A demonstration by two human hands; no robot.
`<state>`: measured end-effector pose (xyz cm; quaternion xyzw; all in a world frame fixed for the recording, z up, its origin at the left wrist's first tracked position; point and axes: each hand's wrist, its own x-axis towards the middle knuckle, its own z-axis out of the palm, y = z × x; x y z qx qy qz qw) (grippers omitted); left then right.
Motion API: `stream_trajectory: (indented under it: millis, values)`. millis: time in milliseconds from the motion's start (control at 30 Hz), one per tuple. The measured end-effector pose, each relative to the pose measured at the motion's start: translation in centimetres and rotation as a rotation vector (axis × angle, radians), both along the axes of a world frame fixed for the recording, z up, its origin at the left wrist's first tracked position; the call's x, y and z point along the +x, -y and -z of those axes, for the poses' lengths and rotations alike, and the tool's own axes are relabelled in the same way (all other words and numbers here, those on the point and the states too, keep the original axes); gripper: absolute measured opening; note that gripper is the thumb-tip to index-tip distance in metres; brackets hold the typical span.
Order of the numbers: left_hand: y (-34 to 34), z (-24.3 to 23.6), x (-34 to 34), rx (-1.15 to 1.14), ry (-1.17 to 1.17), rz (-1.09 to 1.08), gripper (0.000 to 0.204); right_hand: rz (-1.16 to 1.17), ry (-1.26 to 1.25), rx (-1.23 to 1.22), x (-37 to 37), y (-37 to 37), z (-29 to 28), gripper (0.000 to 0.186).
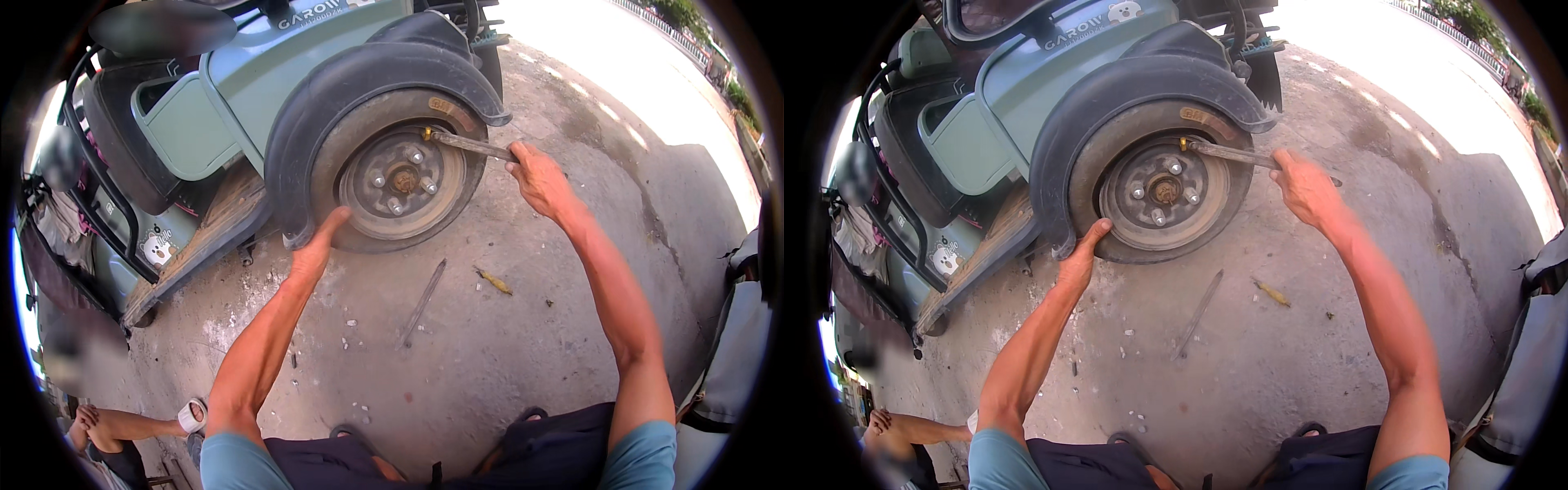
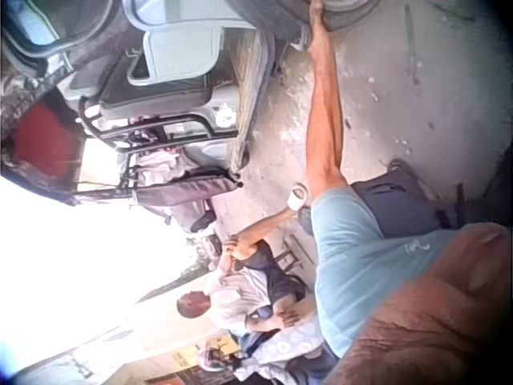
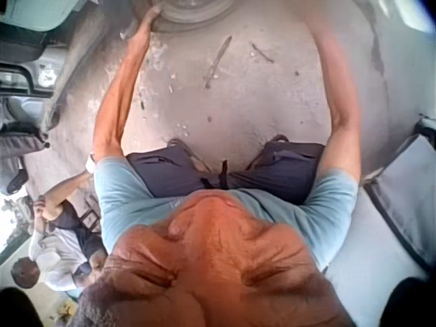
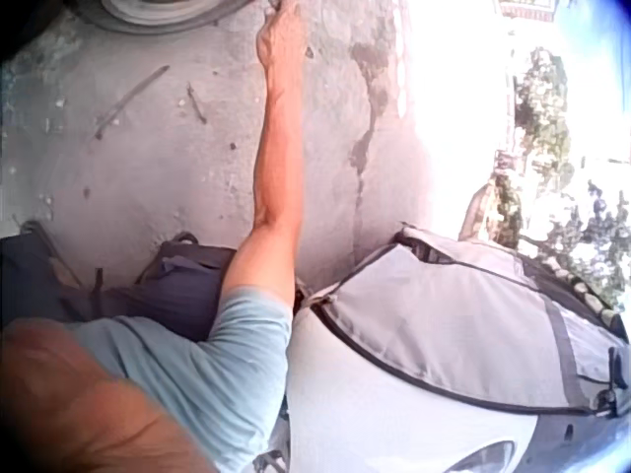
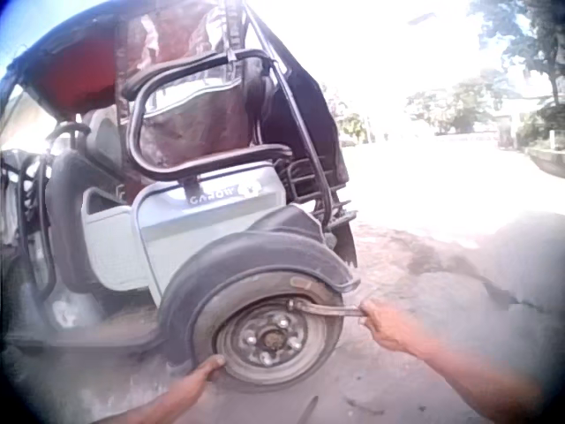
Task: The person uses tire irons to pry a tire off its rim, removes the inner tube, and works on the wheel assembly of a small electric vehicle.
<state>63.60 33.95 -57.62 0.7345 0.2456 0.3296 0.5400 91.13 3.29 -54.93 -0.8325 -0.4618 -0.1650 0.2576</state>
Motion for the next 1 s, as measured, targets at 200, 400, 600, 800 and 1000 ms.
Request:
stream_trajectory:
  millis: [200,400,600,800,1000]
  values:
    - [0.3,-0.5,-0.9,0.102,-0.069,-0.182,0.086,0.048,-0.087,-0.14,1.2,2.4,-2.0,0.027]
    - [1.1,-0.3,-0.4,0.057,-0.046,-0.198,0.089,0.092,-0.064,-0.226,2.8,1.7,-4.1,0.029]
    - [2.2,-0.6,-0.1,0.101,-0.001,-0.197,0.088,0.087,0.025,-0.237,2.7,1.2,-6.6,0.023]
    - [1.5,0.7,-0.3,0.084,0.073,-0.181,0.087,0.088,0.104,-0.34,-5.5,0.1,-6.9,0.028]
    - [0.7,1.7,-0.4,0.123,0.089,-0.201,0.089,-0.112,-1.232,0.031,-4.6,1.7,-7.1,0.03]
